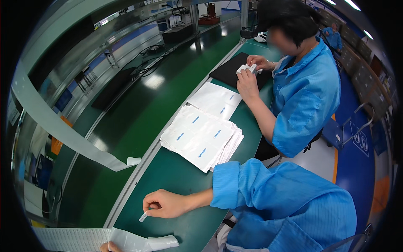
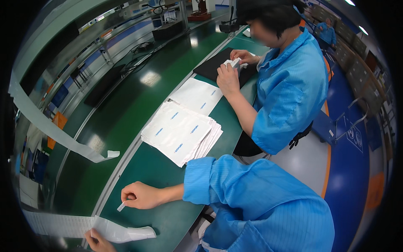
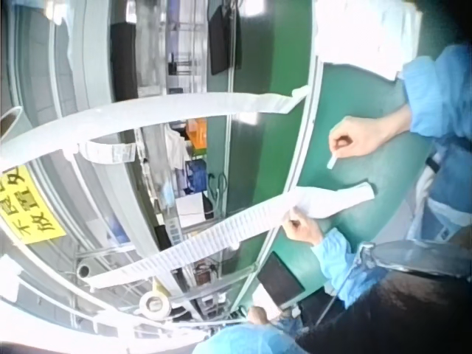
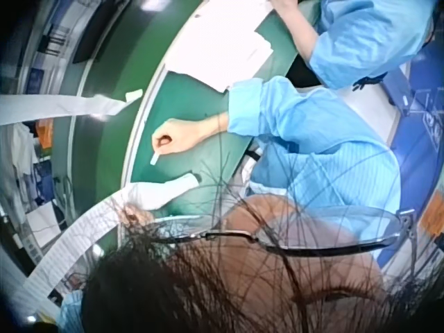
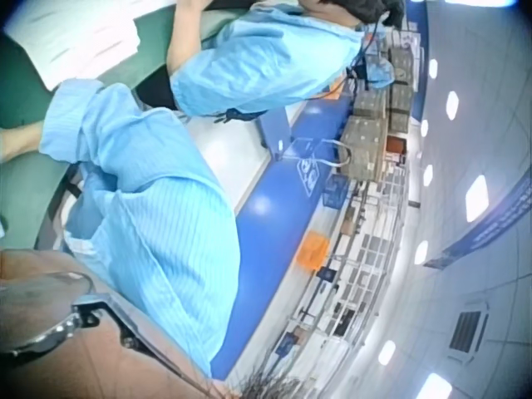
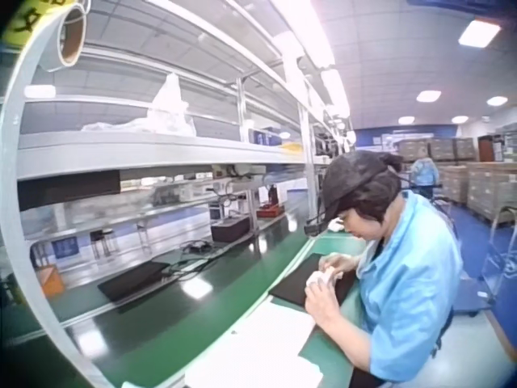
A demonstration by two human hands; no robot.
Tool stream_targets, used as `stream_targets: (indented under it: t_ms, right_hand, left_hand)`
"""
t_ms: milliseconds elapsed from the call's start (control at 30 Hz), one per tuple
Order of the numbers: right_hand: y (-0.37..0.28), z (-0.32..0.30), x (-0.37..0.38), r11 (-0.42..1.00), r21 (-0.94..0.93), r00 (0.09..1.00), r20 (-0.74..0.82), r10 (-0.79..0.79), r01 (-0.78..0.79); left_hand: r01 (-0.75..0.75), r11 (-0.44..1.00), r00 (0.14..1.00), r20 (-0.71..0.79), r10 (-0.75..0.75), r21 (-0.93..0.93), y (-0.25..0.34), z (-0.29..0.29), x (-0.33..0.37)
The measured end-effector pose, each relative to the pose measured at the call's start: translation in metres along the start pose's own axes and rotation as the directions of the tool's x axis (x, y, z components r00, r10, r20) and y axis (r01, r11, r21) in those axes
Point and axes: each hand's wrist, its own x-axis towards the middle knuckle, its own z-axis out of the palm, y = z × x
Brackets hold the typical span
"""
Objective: The person peels labels from a long roll and applies them by hand to the backs of white electronic device enclosures on an assembly line.
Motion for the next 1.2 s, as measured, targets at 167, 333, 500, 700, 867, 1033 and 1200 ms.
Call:
stream_targets:
  t_ms: [167,333,500,700,867,1033,1200]
  right_hand:
    - [-0.001,0.031,0.003,0.996,0.079,0.995,0.093,-0.035,0.028]
    - [-0.002,0.022,0.003,0.995,0.088,0.997,0.057,-0.053,0.048]
    - [-0.007,0.028,0.004,0.994,0.095,0.995,0.086,-0.054,0.046]
    - [-0.004,0.027,0.002,0.995,0.057,0.994,0.061,-0.085,0.082]
    - [-0.005,0.030,0.002,0.995,0.070,0.993,0.097,-0.072,0.065]
    - [-0.002,0.032,0.001,0.993,0.061,0.989,0.108,-0.106,0.100]
    - [0.001,0.029,0.000,0.995,0.035,0.988,0.124,-0.093,0.090]
  left_hand:
    - [-0.124,0.929,0.716,-0.616,0.328,0.350,0.017,0.002,-0.059]
    - [-0.827,0.485,0.397,-0.316,0.862,0.285,0.155,0.034,-0.245]
    - [-0.845,0.439,0.348,-0.308,0.885,0.306,0.166,0.030,-0.260]
    - [-0.850,0.422,0.338,-0.290,0.895,0.314,0.161,0.032,-0.251]
    - [-0.857,0.444,0.358,-0.319,0.878,0.262,0.169,0.034,-0.263]
    - [-0.873,0.386,0.299,-0.297,0.907,0.298,0.168,0.034,-0.259]
    - [-0.874,0.391,0.311,-0.287,0.906,0.288,0.170,0.037,-0.233]
